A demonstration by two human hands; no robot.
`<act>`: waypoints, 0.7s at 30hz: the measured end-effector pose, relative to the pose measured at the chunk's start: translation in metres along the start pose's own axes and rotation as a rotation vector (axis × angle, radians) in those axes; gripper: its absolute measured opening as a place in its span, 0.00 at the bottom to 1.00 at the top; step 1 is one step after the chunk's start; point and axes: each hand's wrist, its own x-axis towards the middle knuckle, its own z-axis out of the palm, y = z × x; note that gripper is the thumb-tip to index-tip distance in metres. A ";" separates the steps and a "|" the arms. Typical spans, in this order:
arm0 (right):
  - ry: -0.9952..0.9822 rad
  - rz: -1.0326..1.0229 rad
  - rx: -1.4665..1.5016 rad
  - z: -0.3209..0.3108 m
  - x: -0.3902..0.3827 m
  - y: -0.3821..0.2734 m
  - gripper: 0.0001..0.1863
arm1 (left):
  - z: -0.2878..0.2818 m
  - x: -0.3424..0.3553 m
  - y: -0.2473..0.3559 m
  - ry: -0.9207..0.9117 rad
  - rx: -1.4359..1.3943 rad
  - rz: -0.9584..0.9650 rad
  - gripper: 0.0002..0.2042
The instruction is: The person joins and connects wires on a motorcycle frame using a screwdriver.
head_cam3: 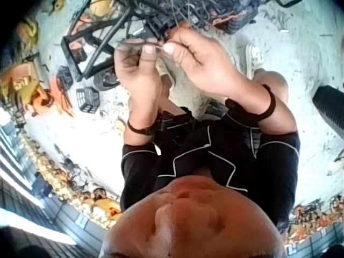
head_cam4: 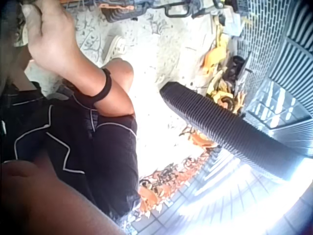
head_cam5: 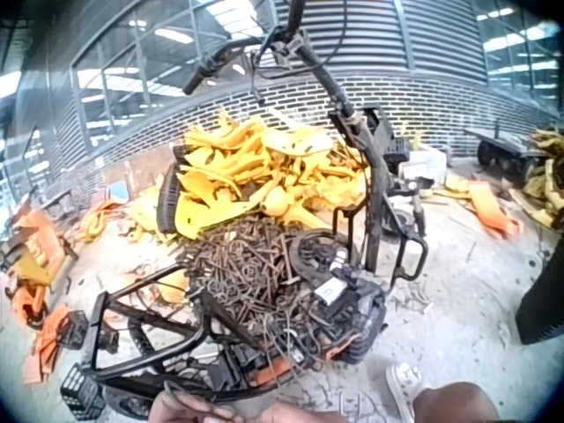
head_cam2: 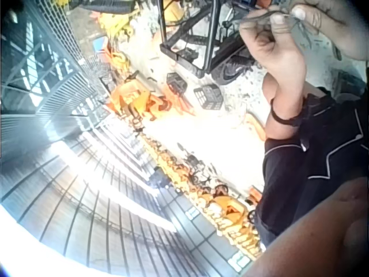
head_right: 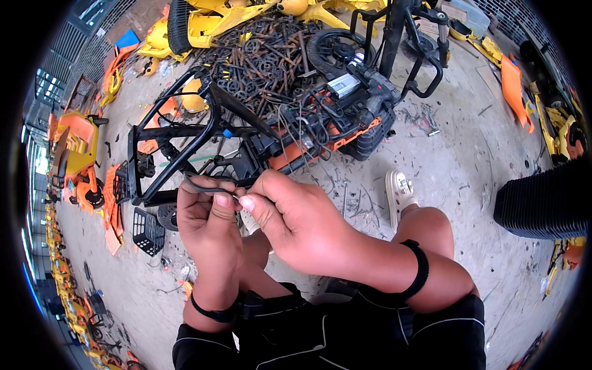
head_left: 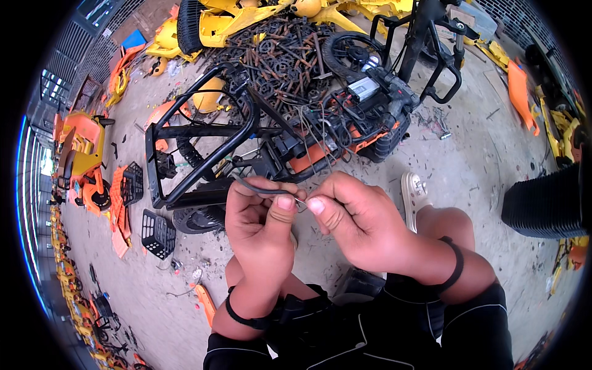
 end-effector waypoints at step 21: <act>0.089 -0.053 0.069 0.001 -0.002 -0.002 0.07 | -0.008 0.007 0.003 -0.237 0.362 0.116 0.12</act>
